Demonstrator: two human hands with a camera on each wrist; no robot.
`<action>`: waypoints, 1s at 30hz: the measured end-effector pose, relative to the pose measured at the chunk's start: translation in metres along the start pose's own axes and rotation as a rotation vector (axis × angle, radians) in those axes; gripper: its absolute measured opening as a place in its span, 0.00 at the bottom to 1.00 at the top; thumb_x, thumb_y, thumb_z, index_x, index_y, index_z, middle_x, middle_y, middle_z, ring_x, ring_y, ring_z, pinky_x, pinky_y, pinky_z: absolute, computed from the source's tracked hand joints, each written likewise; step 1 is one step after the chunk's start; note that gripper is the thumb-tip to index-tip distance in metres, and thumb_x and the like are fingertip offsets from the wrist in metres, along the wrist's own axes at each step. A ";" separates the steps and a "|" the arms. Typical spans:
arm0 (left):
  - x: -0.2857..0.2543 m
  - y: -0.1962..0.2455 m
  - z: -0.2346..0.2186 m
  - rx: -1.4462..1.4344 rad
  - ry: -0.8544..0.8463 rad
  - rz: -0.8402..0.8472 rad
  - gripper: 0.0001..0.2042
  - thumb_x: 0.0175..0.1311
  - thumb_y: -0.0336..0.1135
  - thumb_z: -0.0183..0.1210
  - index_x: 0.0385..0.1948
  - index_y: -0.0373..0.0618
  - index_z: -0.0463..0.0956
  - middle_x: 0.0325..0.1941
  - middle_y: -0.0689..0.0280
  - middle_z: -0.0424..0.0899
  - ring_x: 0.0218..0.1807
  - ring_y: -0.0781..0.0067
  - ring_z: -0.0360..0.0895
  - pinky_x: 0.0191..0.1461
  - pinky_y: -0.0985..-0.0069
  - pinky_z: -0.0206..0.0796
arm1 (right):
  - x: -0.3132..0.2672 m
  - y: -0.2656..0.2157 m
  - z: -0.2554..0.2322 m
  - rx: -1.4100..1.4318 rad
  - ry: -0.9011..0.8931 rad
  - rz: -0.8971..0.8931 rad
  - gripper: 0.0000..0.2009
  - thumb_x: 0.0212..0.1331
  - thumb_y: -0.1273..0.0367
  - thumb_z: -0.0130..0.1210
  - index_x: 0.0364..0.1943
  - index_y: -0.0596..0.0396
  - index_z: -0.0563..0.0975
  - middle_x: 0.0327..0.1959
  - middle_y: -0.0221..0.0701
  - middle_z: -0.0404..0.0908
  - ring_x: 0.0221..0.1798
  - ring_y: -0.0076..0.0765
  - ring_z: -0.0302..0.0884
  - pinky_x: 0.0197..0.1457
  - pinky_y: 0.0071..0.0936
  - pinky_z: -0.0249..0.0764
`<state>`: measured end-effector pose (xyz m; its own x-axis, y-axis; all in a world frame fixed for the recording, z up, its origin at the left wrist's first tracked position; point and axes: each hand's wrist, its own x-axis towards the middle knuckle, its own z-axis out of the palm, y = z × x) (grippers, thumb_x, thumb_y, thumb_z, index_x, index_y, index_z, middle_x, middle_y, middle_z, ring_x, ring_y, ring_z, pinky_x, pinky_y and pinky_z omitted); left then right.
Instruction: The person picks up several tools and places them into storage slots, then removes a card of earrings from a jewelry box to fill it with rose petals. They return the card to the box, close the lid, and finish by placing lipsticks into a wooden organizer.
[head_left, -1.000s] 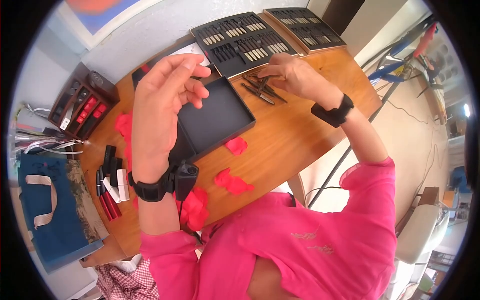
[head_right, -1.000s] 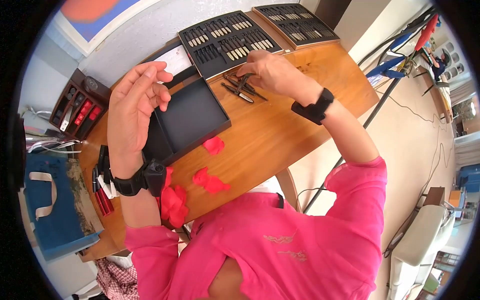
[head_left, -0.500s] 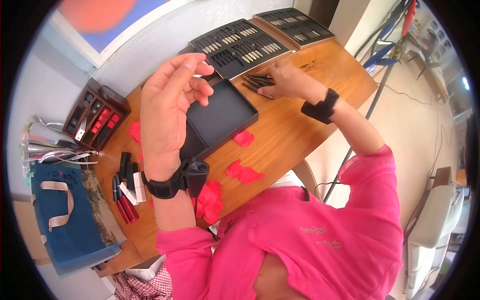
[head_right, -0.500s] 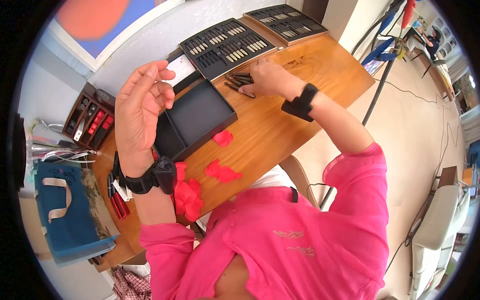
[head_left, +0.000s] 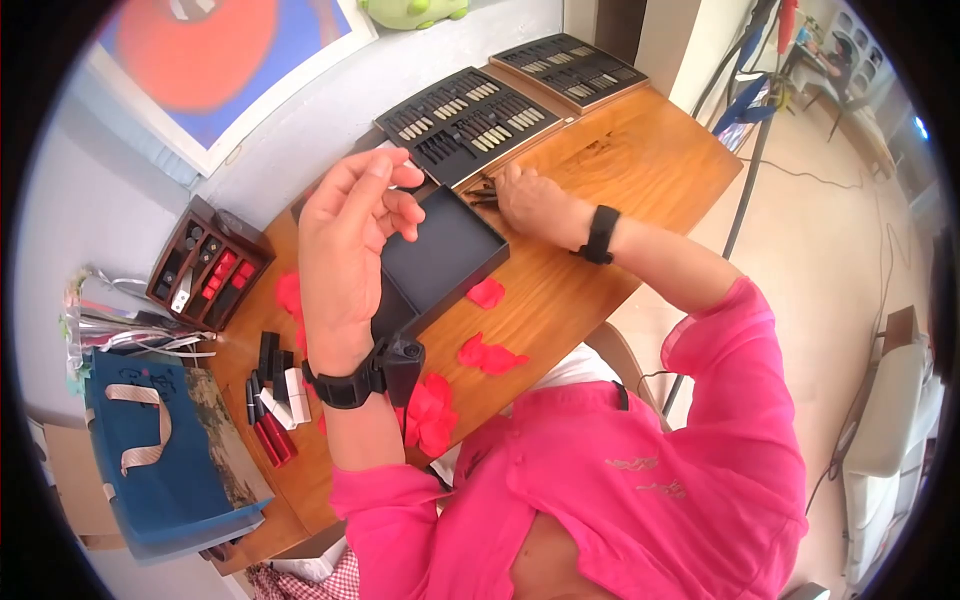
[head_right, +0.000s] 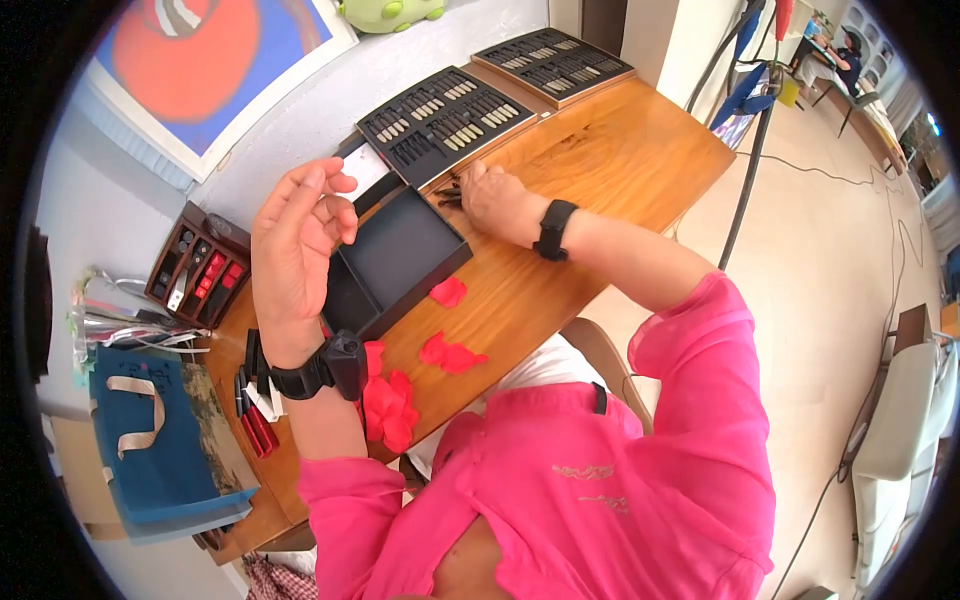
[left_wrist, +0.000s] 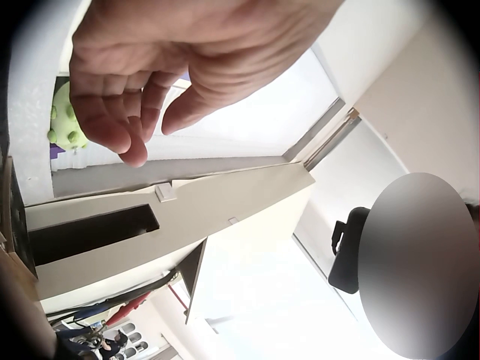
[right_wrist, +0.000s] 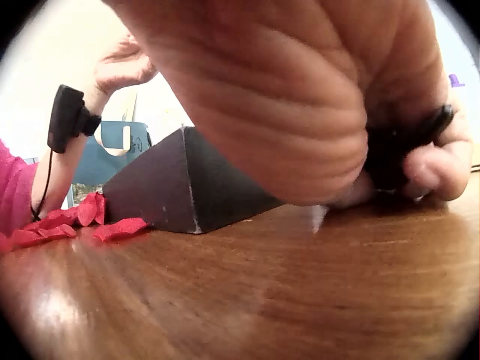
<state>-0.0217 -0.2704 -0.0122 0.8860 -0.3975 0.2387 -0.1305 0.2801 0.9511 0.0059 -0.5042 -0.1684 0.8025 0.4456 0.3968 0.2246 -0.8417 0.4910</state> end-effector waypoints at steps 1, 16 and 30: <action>0.001 -0.002 0.001 0.004 0.002 -0.005 0.14 0.70 0.37 0.53 0.46 0.35 0.76 0.38 0.61 0.81 0.31 0.77 0.75 0.32 0.80 0.64 | 0.000 0.001 -0.003 0.012 -0.056 -0.003 0.08 0.58 0.72 0.44 0.33 0.63 0.74 0.28 0.38 0.73 0.27 0.35 0.74 0.28 0.26 0.73; 0.017 -0.027 -0.018 -0.408 0.154 -0.206 0.29 0.69 0.54 0.52 0.58 0.34 0.63 0.56 0.54 0.75 0.52 0.55 0.77 0.57 0.55 0.70 | 0.078 -0.032 -0.141 0.865 0.273 0.181 0.19 0.54 0.74 0.48 0.50 0.75 0.68 0.37 0.48 0.73 0.39 0.50 0.75 0.39 0.41 0.76; -0.008 -0.070 -0.066 -0.805 0.448 -0.276 0.12 0.72 0.41 0.52 0.42 0.42 0.75 0.41 0.65 0.82 0.44 0.66 0.79 0.49 0.66 0.72 | 0.099 -0.037 -0.121 1.451 -0.154 -0.145 0.30 0.56 0.67 0.57 0.62 0.64 0.62 0.53 0.51 0.70 0.56 0.57 0.71 0.57 0.39 0.70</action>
<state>0.0100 -0.2293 -0.0931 0.9493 -0.2152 -0.2292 0.3047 0.8089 0.5028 0.0105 -0.3924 -0.0536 0.7535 0.5935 0.2828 0.5793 -0.3960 -0.7125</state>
